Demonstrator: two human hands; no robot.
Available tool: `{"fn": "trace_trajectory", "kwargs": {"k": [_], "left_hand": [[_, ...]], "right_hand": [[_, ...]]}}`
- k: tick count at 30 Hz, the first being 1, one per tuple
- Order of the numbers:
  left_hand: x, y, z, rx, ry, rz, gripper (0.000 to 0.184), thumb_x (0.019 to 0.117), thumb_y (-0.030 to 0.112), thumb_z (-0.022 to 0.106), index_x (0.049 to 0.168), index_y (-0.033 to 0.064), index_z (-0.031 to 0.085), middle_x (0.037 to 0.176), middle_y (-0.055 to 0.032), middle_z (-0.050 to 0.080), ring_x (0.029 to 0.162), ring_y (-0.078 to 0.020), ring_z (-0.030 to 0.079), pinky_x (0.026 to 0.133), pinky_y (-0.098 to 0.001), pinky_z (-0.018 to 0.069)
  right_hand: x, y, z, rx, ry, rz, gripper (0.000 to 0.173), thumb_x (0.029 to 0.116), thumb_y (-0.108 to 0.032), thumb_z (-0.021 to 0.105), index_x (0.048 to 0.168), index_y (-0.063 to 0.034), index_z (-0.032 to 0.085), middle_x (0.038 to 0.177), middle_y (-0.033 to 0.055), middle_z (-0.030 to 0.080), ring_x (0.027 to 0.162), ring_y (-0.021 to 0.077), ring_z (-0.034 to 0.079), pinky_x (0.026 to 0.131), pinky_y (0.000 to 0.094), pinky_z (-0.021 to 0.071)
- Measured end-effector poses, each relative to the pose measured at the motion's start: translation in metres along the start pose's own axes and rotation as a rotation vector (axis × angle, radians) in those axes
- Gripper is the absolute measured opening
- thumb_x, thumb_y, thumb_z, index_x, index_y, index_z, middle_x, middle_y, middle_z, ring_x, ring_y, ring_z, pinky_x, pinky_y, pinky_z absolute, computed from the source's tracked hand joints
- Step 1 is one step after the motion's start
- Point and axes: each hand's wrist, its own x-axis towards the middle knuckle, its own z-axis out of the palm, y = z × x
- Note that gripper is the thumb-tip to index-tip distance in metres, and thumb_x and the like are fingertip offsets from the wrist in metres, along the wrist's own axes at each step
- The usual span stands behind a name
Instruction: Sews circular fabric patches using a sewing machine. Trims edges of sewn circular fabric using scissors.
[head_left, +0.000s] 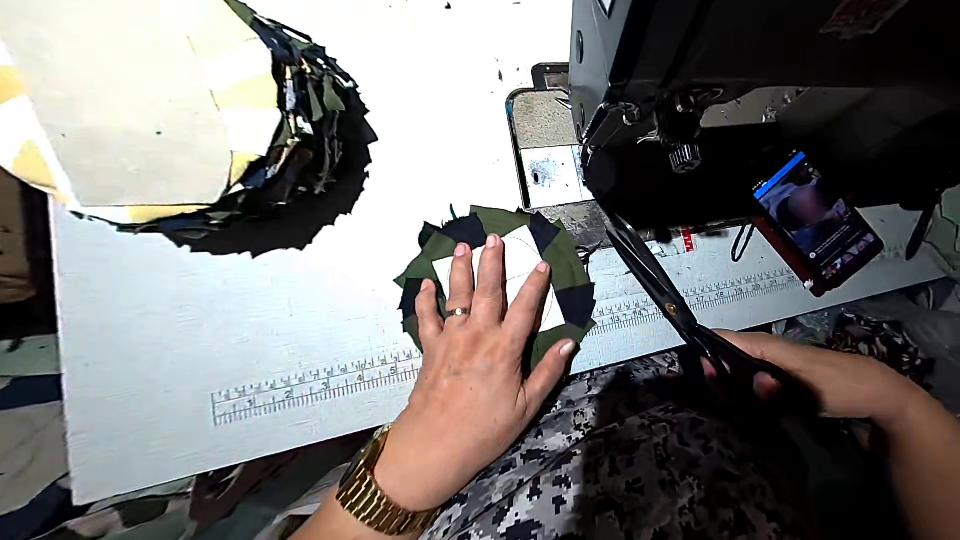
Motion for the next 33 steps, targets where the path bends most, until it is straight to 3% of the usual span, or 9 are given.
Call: {"fn": "trace_trajectory", "kwargs": {"k": [6, 10, 14, 17, 20, 22, 25, 30, 33], "left_hand": [[-0.006, -0.002, -0.003, -0.061, 0.005, 0.063, 0.082, 0.0940, 0.075, 0.038, 0.155, 0.0211, 0.047, 0.166, -0.0249, 0.026, 0.154, -0.0499, 0.019, 0.112, -0.0805, 0.0146], [-0.010, -0.021, -0.008, -0.020, -0.032, 0.185, 0.095, 0.0858, 0.082, 0.045, 0.156, 0.0185, 0.046, 0.165, -0.0211, 0.031, 0.155, -0.0435, 0.022, 0.114, -0.0801, 0.0103], [-0.014, -0.030, 0.001, 0.061, -0.022, 0.281, 0.093, 0.0821, 0.074, 0.059, 0.152, 0.0128, 0.050, 0.164, -0.0243, 0.033, 0.153, -0.0453, 0.027, 0.116, -0.0740, 0.0209], [-0.019, -0.017, 0.008, 0.082, -0.009, 0.235, 0.092, 0.0838, 0.075, 0.058, 0.152, 0.0138, 0.050, 0.164, -0.0279, 0.029, 0.152, -0.0491, 0.025, 0.116, -0.0719, 0.0237], [-0.022, -0.002, 0.019, 0.094, 0.049, 0.188, 0.088, 0.0838, 0.066, 0.064, 0.152, 0.0131, 0.049, 0.164, -0.0288, 0.029, 0.151, -0.0518, 0.026, 0.115, -0.0716, 0.0253], [-0.022, 0.004, 0.022, 0.097, 0.060, 0.171, 0.086, 0.0840, 0.063, 0.066, 0.153, 0.0136, 0.048, 0.164, -0.0284, 0.028, 0.151, -0.0512, 0.025, 0.115, -0.0721, 0.0240], [-0.021, 0.008, 0.020, 0.095, 0.021, 0.139, 0.079, 0.0864, 0.051, 0.067, 0.154, 0.0156, 0.047, 0.165, -0.0276, 0.026, 0.154, -0.0491, 0.020, 0.116, -0.0728, 0.0206], [-0.020, 0.018, 0.020, 0.098, -0.001, 0.122, 0.076, 0.0893, 0.051, 0.062, 0.155, 0.0183, 0.046, 0.167, -0.0251, 0.023, 0.155, -0.0477, 0.015, 0.117, -0.0733, 0.0162], [-0.020, 0.023, 0.024, 0.077, 0.012, 0.146, 0.072, 0.0909, 0.050, 0.061, 0.155, 0.0222, 0.046, 0.168, -0.0216, 0.024, 0.155, -0.0474, 0.016, 0.116, -0.0735, 0.0178]], "right_hand": [[-0.004, 0.008, 0.005, 0.006, 0.031, 0.009, 0.071, 0.0866, -0.082, 0.049, 0.106, -0.0141, 0.057, 0.078, -0.0055, 0.060, 0.068, 0.0036, 0.062, 0.058, 0.0197, 0.0525], [-0.010, 0.011, 0.007, 0.019, 0.027, 0.029, 0.073, 0.0845, -0.083, 0.051, 0.108, -0.0144, 0.057, 0.080, -0.0063, 0.060, 0.070, 0.0028, 0.061, 0.059, 0.0193, 0.0523], [-0.017, 0.020, 0.005, -0.033, 0.004, -0.005, 0.072, 0.0864, -0.083, 0.048, 0.107, -0.0138, 0.057, 0.078, -0.0059, 0.060, 0.067, 0.0027, 0.061, 0.055, 0.0192, 0.0509], [-0.022, 0.025, 0.003, -0.034, -0.008, 0.008, 0.071, 0.0857, -0.082, 0.051, 0.107, -0.0148, 0.057, 0.077, -0.0057, 0.061, 0.065, 0.0032, 0.062, 0.052, 0.0195, 0.0510], [-0.028, 0.031, 0.003, -0.058, -0.003, 0.015, 0.067, 0.0860, -0.080, 0.054, 0.107, -0.0159, 0.058, 0.078, -0.0067, 0.061, 0.066, 0.0014, 0.061, 0.054, 0.0185, 0.0508], [-0.032, 0.034, 0.004, -0.073, 0.012, 0.005, 0.062, 0.0872, -0.076, 0.057, 0.108, -0.0175, 0.059, 0.080, -0.0087, 0.061, 0.069, -0.0012, 0.060, 0.058, 0.0166, 0.0511], [-0.036, 0.043, 0.003, -0.098, 0.007, -0.019, 0.069, 0.0840, -0.081, 0.054, 0.111, -0.0183, 0.060, 0.080, -0.0097, 0.061, 0.068, -0.0020, 0.060, 0.058, 0.0158, 0.0501], [-0.037, 0.051, 0.006, -0.092, 0.008, -0.011, 0.071, 0.0824, -0.083, 0.054, 0.114, -0.0194, 0.060, 0.081, -0.0079, 0.061, 0.068, -0.0001, 0.060, 0.056, 0.0169, 0.0498], [-0.031, 0.048, 0.010, -0.129, 0.023, 0.006, 0.069, 0.0818, -0.082, 0.057, 0.110, -0.0191, 0.061, 0.082, -0.0087, 0.061, 0.070, -0.0010, 0.059, 0.059, 0.0170, 0.0496]]}}
